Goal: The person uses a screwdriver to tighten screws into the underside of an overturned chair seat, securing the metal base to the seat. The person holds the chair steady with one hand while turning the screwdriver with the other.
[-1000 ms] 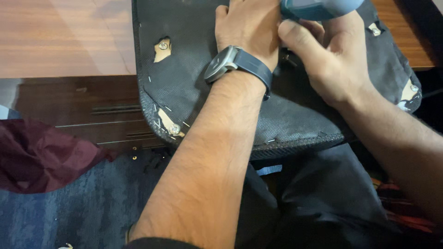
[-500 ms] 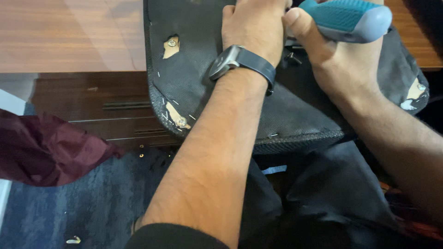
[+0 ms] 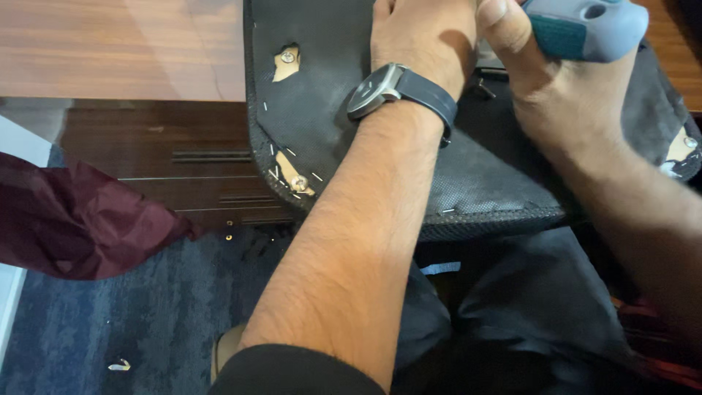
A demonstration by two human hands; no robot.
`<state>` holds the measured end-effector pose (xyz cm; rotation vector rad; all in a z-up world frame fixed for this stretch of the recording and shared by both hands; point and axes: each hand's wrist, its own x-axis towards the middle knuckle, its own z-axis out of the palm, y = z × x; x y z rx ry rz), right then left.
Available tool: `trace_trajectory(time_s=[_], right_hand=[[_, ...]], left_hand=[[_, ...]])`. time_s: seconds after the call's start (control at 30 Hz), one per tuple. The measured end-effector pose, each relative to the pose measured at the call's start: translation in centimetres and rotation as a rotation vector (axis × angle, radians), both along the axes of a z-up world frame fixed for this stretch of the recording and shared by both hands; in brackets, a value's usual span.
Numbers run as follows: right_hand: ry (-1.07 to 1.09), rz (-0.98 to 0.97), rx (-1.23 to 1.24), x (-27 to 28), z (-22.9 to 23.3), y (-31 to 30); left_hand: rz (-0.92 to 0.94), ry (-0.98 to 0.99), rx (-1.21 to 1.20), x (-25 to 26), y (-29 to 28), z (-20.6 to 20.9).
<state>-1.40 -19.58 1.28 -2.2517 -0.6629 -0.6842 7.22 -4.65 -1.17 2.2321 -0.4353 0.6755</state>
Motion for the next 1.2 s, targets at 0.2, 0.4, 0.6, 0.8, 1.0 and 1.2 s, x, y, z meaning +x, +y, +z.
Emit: trace_trajectory(time_s=[0.2, 0.4, 0.6, 0.8, 1.0, 1.2], right_hand=[[0.095, 0.17, -0.093, 1.3, 2.3, 1.2], [0.188, 0.255, 0.054, 0.3, 2.5, 1.7], [0.071, 0.218, -0.065, 1.3, 1.0, -0.6], [-0.022, 0.075, -0.153, 2.5, -0.4, -1.9], [-0.027, -0.123, -0.121, 2.0, -1.0, -2.0], [-0.018, -0.186, 0.069, 2.4, -0.7, -1.7]], left_hand=[[0.007, -0.047, 0.012, 0.1, 0.2, -0.5], [0.122, -0.07, 0.099, 0.4, -0.5, -1.2], [0.131, -0.086, 0.104, 0.9, -0.5, -1.7], [0.092, -0.118, -0.039, 1.7, -0.4, -1.6], [0.071, -0.087, -0.124, 2.2, -0.5, -2.0], [0.15, 0.109, -0.147, 2.2, -0.4, -1.5]])
